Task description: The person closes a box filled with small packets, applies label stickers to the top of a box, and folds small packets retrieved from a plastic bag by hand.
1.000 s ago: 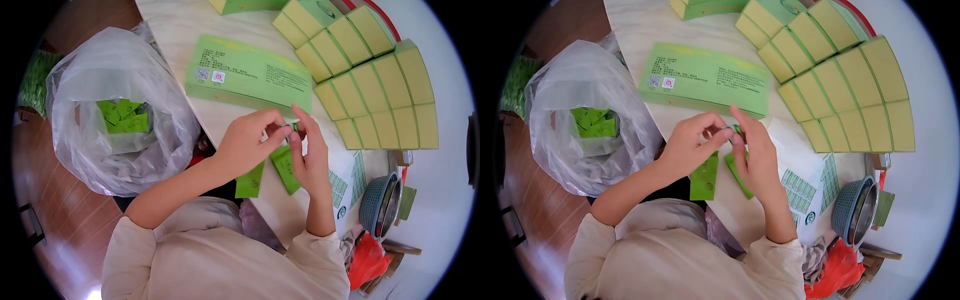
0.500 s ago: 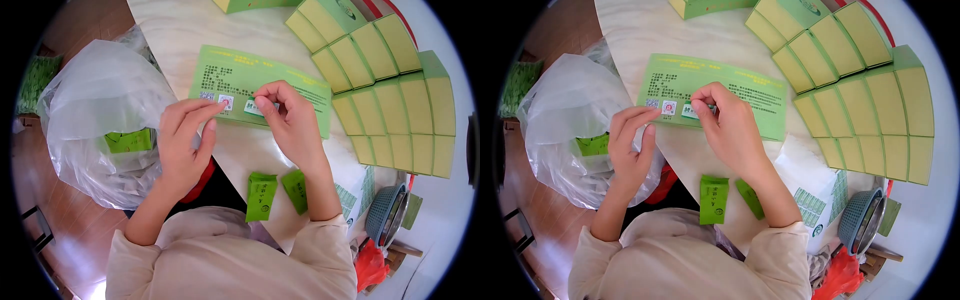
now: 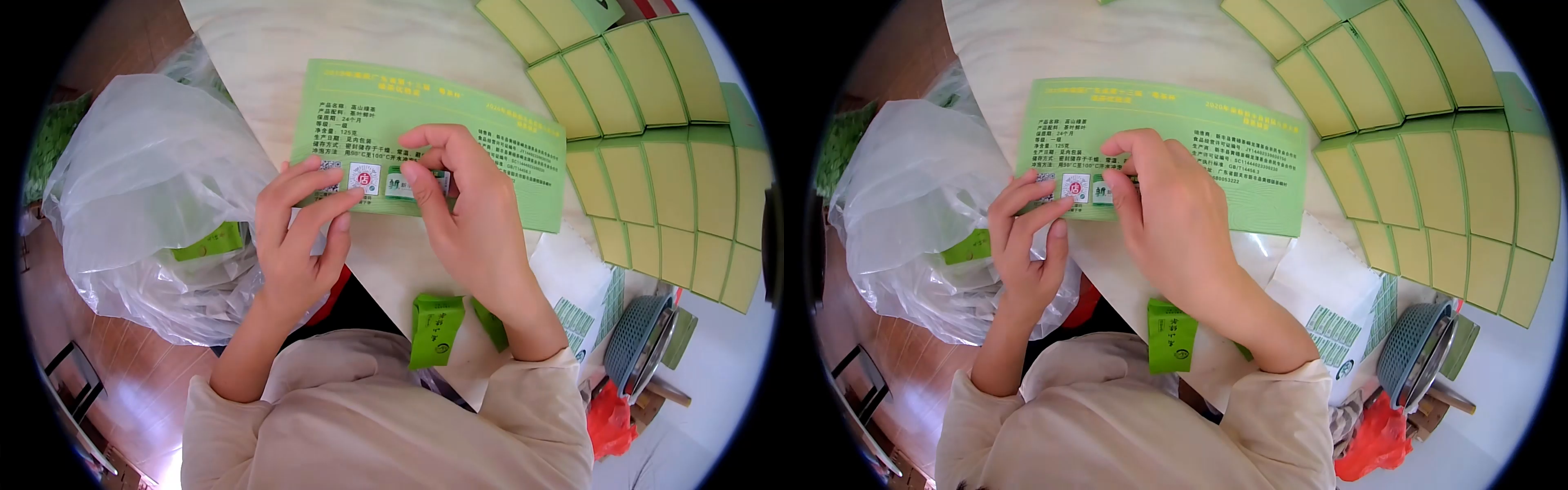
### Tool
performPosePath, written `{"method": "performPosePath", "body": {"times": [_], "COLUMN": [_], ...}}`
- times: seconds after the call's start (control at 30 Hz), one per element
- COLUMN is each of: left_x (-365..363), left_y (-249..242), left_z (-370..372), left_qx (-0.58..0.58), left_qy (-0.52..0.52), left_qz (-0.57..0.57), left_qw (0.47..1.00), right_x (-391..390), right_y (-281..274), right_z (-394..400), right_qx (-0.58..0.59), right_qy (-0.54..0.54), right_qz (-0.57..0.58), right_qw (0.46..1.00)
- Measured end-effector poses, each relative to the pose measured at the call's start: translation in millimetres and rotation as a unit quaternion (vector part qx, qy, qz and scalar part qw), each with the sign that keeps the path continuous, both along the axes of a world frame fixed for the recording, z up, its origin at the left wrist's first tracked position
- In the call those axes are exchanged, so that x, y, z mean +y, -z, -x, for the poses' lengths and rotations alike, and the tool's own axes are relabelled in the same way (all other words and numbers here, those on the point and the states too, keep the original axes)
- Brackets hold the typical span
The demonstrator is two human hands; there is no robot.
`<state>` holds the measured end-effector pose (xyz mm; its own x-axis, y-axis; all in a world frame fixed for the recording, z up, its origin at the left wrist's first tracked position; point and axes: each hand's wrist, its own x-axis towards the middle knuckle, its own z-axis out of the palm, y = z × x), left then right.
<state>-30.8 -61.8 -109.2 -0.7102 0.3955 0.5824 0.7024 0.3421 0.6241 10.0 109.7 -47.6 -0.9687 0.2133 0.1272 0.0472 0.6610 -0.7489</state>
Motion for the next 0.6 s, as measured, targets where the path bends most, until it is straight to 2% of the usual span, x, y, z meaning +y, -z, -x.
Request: {"method": "performPosePath", "body": {"times": [0.43, 0.6], "left_x": [-3, -3], "left_y": [-3, -18], "left_z": [-3, -6], "left_qx": [-0.006, 0.002], "left_qy": [0.018, 0.036], "left_qz": [0.045, 0.168], "left_qw": [0.999, 0.985], "right_x": [-4, -5], "right_y": [0, 1], "right_z": [0, 0], "right_qx": [0.012, 0.027], "right_qy": [0.007, 0.01], "right_qz": [-0.022, -0.032], "right_qw": [1.0, 0.999]}}
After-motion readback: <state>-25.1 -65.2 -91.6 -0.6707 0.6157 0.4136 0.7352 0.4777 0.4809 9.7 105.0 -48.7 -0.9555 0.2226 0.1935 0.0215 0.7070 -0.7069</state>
